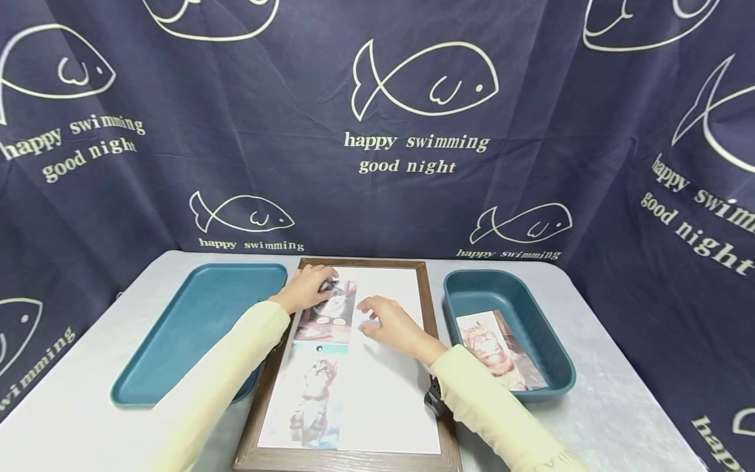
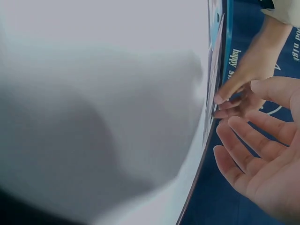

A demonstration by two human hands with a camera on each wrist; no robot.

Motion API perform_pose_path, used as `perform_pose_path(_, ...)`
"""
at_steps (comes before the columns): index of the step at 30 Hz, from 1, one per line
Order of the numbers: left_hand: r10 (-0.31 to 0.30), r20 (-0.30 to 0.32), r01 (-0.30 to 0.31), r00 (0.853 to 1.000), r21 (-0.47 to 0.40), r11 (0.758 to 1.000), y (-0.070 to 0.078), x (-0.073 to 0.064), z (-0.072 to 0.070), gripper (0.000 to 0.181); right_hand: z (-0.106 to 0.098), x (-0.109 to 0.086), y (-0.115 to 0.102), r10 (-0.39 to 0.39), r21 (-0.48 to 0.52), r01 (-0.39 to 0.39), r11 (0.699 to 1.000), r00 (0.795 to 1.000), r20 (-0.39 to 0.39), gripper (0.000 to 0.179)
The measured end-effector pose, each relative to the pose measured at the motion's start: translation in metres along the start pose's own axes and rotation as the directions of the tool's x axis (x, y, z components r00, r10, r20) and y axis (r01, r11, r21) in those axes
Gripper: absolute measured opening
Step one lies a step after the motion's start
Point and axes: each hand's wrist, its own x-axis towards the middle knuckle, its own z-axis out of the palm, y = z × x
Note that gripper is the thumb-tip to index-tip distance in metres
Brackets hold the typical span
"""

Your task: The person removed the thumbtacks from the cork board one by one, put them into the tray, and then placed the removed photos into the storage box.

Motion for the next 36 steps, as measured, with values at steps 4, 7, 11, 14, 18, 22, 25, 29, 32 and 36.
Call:
perform_pose_path(4,-0.007,0.011,0.007,1.000,-0.013,1.000,0.001,0.001,-0.002,0.037,0.004,0.006,-0.001,-0.045,-0.010,0.045,0.999,0.999,0.002,0.029)
perform_pose_path(7,-0.004,0.013,0.005,1.000,-0.010,1.000,0.001,0.002,-0.002,0.036,0.007,0.010,-0.004,-0.063,-0.024,0.063,0.998,0.998,0.006,0.029)
perform_pose_path(11,0.015,0.003,-0.014,1.000,-0.015,1.000,0.001,0.004,-0.001,0.034,0.010,0.014,-0.006,-0.065,-0.037,0.066,0.997,0.998,0.024,0.030)
perform_pose_path(14,0.031,0.002,-0.031,1.000,-0.015,0.999,0.000,0.006,-0.001,0.033,0.013,0.017,-0.005,-0.063,-0.051,0.065,0.997,0.997,0.040,0.031)
perform_pose_path(18,0.047,0.009,-0.047,0.999,-0.009,0.999,-0.002,0.007,-0.001,0.032,0.016,0.020,-0.005,-0.047,-0.065,0.051,0.997,0.997,0.061,0.032)
perform_pose_path(22,0.063,0.018,-0.062,0.998,-0.017,0.998,-0.001,0.007,-0.003,0.032,0.020,0.024,-0.004,-0.041,-0.082,0.047,0.996,0.996,0.077,0.034)
perform_pose_path(25,0.072,0.023,-0.071,0.997,-0.021,0.997,-0.001,0.007,-0.004,0.031,0.022,0.027,-0.002,-0.038,-0.090,0.046,0.995,0.995,0.088,0.036)
perform_pose_path(29,0.086,0.022,-0.085,0.996,-0.014,0.996,-0.003,0.008,-0.004,0.031,0.025,0.031,0.002,-0.026,-0.107,0.038,0.994,0.993,0.114,0.037)
perform_pose_path(32,0.092,0.028,-0.092,0.995,-0.003,0.996,-0.003,0.009,-0.005,0.030,0.027,0.034,0.004,-0.016,-0.127,0.035,0.991,0.989,0.145,0.038)
perform_pose_path(36,0.101,0.037,-0.102,0.994,0.010,0.995,-0.004,0.010,-0.006,0.029,0.027,0.035,0.001,-0.007,-0.146,0.034,0.989,0.983,0.181,0.038)
